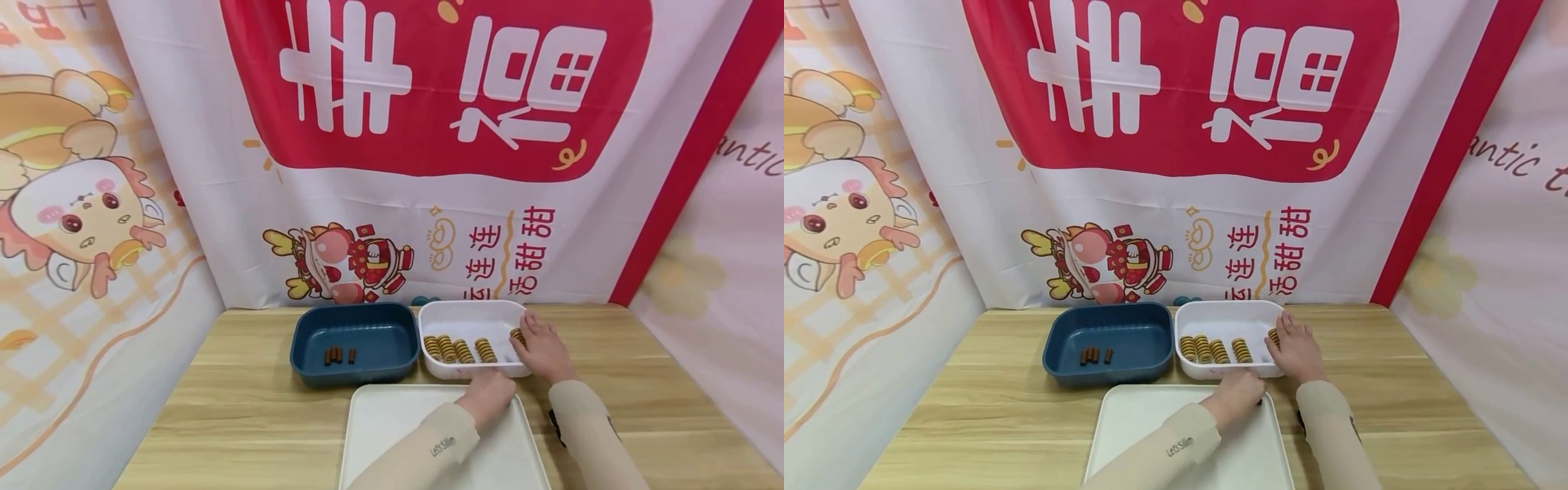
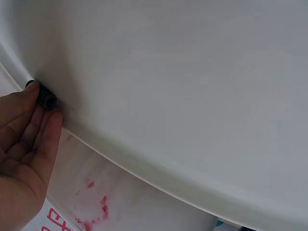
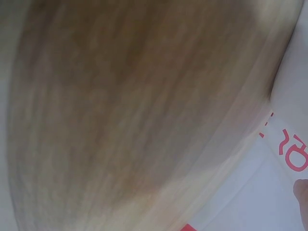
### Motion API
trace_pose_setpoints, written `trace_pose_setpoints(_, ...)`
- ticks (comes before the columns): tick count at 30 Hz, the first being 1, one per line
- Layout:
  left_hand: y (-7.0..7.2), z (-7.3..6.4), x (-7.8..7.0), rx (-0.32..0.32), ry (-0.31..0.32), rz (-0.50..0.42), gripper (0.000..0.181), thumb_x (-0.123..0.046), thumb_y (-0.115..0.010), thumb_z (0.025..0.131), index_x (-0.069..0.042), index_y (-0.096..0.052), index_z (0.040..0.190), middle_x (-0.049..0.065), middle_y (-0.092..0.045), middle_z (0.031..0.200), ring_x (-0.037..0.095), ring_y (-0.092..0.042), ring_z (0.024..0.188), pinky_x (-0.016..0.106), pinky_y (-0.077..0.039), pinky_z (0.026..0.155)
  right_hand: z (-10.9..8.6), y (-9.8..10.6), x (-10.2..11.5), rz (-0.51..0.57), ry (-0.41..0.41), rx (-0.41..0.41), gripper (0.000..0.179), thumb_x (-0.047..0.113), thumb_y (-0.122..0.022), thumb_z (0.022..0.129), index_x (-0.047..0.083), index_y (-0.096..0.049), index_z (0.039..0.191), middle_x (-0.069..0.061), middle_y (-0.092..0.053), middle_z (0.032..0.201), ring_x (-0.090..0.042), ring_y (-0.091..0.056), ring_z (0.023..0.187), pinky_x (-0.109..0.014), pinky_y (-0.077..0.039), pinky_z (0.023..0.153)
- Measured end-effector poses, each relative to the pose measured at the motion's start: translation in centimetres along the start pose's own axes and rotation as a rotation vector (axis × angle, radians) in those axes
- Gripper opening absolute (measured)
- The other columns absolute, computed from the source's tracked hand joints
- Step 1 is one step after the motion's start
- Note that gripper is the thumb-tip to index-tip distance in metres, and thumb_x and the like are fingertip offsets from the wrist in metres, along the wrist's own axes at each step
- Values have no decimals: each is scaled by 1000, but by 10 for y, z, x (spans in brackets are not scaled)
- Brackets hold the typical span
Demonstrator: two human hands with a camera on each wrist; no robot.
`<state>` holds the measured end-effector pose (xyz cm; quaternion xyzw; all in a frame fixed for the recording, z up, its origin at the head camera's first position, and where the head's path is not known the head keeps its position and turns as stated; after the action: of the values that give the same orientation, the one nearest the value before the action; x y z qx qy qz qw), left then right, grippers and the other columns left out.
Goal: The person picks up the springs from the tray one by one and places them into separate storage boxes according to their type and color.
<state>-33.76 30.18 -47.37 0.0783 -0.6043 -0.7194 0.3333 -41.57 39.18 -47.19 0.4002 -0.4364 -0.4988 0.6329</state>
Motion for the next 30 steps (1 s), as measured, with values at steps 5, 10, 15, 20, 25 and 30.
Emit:
trace_pose_setpoints(5,-3,1,-4,12,-4,4,10,-21,-70,81,-28,-72,75,-12,-64,72,3,-54,62,17,-44,55,-1,-3,-1,9,-8,13,62,31,-46,98,-17,-39,135,-32,-33,143,-46,-29,134,-62,-20,106)
trace_pose_setpoints(10,-3,-1,-3,28,9,-17,9,-20,-70,81,-27,-72,76,-12,-65,74,3,-56,65,17,-45,57,-2,-4,0,6,-16,28,62,31,-45,98,-17,-38,136,-31,-32,144,-45,-27,135,-62,-18,107)
trace_pose_setpoints(15,-3,-1,-2,41,19,-23,9,-19,-70,81,-27,-72,76,-12,-65,74,3,-57,66,16,-46,58,-2,-1,3,5,-10,18,61,30,-46,98,-18,-38,135,-32,-32,144,-46,-27,135,-62,-18,106)
trace_pose_setpoints(20,0,-2,-4,30,6,-14,11,-18,-70,81,-26,-72,76,-12,-65,74,3,-57,67,16,-47,58,-3,2,5,10,-8,17,60,28,-46,98,-17,-38,136,-31,-32,145,-46,-27,135,-62,-18,106)
trace_pose_setpoints(25,6,-5,-7,-14,-38,7,8,-19,-71,80,-26,-70,75,-12,-64,73,4,-57,68,16,-47,61,-4,3,4,8,-10,13,60,28,-46,98,-17,-38,136,-31,-32,144,-46,-27,135,-62,-18,106)
trace_pose_setpoints(30,15,-7,-7,-43,-60,-52,8,-18,-74,77,-24,-69,76,-11,-64,74,4,-57,69,16,-47,61,-4,4,3,10,-10,6,59,27,-47,97,-18,-38,135,-31,-32,144,-46,-28,135,-62,-19,106)
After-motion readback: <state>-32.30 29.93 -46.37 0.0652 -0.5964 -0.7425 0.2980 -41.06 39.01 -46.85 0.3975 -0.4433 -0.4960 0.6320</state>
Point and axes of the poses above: each hand's wrist, its own z-axis towards the middle knuckle, its own y-axis out of the back of the hand, x = y × z, the point moved 10 cm from there along z, towards the middle knuckle
